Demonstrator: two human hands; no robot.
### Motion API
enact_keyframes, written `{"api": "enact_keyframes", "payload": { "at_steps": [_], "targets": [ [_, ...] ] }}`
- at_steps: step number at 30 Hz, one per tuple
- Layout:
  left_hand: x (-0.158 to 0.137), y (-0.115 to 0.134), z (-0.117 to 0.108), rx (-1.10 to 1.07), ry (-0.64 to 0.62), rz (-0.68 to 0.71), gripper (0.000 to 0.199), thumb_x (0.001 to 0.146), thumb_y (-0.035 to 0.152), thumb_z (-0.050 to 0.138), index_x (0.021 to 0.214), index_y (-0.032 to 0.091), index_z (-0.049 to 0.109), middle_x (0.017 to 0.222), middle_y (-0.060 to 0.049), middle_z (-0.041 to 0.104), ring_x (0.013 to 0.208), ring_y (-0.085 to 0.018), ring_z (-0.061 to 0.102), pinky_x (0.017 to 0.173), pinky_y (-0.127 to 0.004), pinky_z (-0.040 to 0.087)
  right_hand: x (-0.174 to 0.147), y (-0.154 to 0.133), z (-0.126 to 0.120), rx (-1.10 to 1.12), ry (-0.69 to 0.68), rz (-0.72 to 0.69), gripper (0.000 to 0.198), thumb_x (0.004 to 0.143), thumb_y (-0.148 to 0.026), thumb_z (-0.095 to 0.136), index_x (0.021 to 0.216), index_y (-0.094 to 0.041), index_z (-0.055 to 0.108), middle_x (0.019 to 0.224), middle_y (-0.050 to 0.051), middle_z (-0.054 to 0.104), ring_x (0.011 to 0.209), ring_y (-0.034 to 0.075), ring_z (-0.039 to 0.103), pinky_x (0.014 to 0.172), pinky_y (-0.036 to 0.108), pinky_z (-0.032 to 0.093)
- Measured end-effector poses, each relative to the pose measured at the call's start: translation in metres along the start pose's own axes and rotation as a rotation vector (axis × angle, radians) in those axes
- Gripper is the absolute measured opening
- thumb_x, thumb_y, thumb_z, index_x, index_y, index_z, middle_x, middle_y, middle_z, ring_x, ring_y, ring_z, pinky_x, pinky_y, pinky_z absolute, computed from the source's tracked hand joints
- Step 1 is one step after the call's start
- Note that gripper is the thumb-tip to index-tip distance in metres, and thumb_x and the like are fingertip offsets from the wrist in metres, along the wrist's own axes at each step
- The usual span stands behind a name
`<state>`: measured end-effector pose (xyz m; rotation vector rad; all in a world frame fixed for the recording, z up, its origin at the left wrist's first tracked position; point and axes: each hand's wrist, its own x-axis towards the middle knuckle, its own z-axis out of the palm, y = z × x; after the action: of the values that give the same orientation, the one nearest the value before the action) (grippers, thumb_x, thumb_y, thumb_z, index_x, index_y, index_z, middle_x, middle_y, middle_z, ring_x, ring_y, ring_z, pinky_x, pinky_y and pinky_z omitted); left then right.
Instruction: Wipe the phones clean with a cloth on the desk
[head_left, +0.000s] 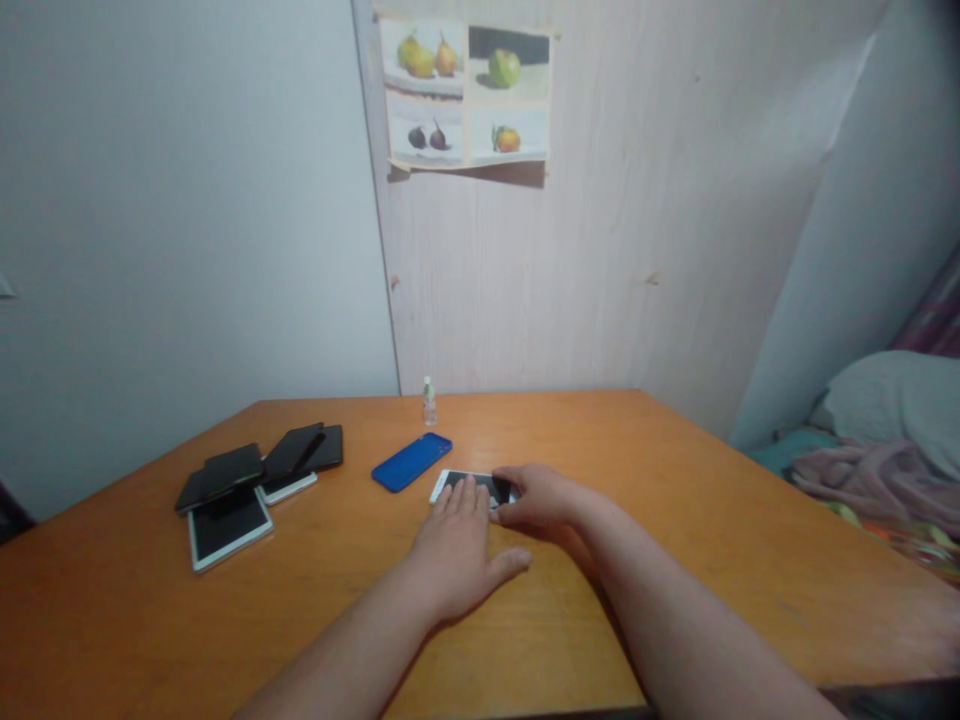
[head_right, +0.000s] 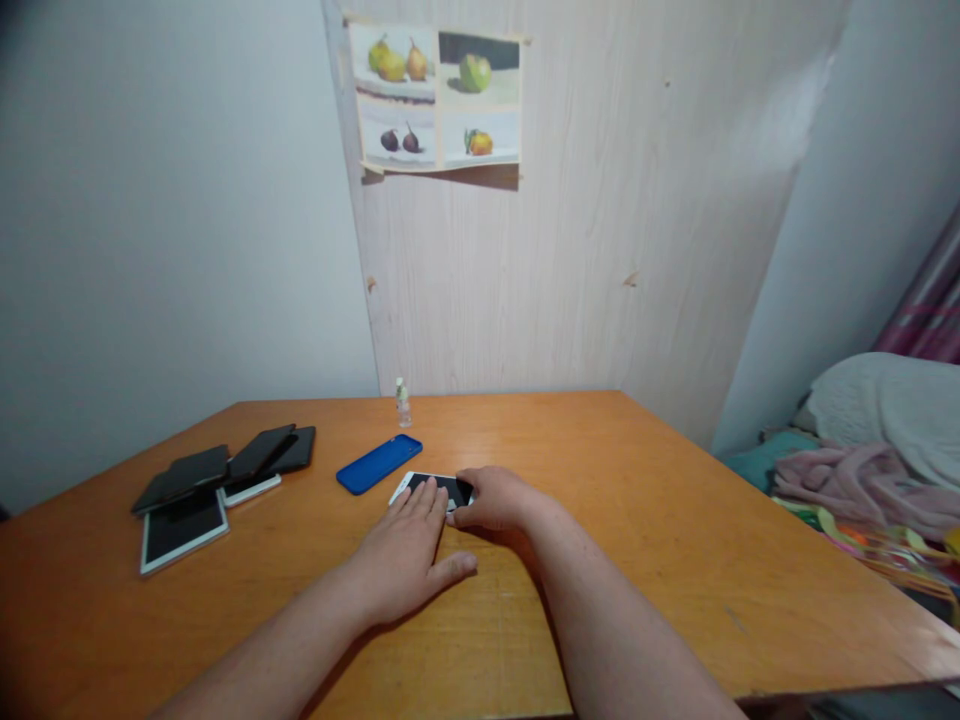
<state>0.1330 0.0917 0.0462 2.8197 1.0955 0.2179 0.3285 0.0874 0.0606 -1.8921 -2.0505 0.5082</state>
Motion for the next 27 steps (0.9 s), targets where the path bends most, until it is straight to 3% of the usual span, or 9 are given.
{"api": "enact_keyframes", "payload": {
  "at_steps": [6, 9, 15, 24, 27],
  "targets": [
    [0.005, -0.009, -0.001, 0.092, 0.031, -0.213, 0.113, 0.079, 0.084, 0.04, 0.149, -0.005, 0.036, 0.156, -0.032, 0.026, 0.148, -0.045, 0.022, 0.121, -0.057, 0.017, 0.001, 0.001, -0.001, -0.001, -0.016, -0.004, 0.058, 0.068, -0.048, 0.074, 0.12, -0.022, 0.068, 0.107, 0.006, 0.073, 0.086, 0.023, 0.066, 0.068, 0.027, 0.043],
    [0.005, -0.014, -0.003, 0.109, 0.031, -0.235, 0.111, 0.082, 0.082, 0.039, 0.148, -0.007, 0.035, 0.155, -0.033, 0.03, 0.147, -0.044, 0.024, 0.12, -0.055, 0.019, 0.0, 0.0, -0.001, -0.031, -0.01, -0.004, 0.058, 0.068, -0.051, 0.074, 0.119, -0.022, 0.069, 0.106, 0.007, 0.073, 0.086, 0.024, 0.065, 0.067, 0.027, 0.043],
    [0.002, -0.012, -0.007, 0.083, 0.003, -0.169, 0.112, 0.082, 0.083, 0.036, 0.15, -0.005, 0.033, 0.158, -0.03, 0.025, 0.149, -0.042, 0.019, 0.122, -0.053, 0.016, -0.001, -0.002, -0.002, 0.003, -0.014, 0.002, 0.059, 0.068, -0.049, 0.075, 0.12, -0.024, 0.068, 0.107, 0.006, 0.074, 0.089, 0.024, 0.066, 0.068, 0.027, 0.044],
    [-0.002, -0.005, -0.004, -0.071, -0.073, 0.119, 0.102, 0.086, 0.083, 0.025, 0.157, 0.009, 0.024, 0.164, -0.019, 0.017, 0.153, -0.033, 0.01, 0.123, -0.053, 0.012, 0.0, 0.0, 0.002, -0.018, 0.013, -0.04, 0.049, 0.071, -0.046, 0.071, 0.114, -0.022, 0.069, 0.101, 0.006, 0.075, 0.083, 0.022, 0.066, 0.066, 0.026, 0.043],
    [0.001, -0.006, -0.004, -0.032, -0.037, 0.074, 0.1, 0.087, 0.082, 0.025, 0.156, 0.009, 0.029, 0.162, -0.02, 0.022, 0.152, -0.034, 0.012, 0.123, -0.058, 0.006, 0.001, 0.001, 0.003, 0.003, -0.003, -0.022, 0.051, 0.07, -0.047, 0.072, 0.115, -0.023, 0.069, 0.1, 0.005, 0.075, 0.083, 0.022, 0.066, 0.066, 0.026, 0.042]
  ]
}}
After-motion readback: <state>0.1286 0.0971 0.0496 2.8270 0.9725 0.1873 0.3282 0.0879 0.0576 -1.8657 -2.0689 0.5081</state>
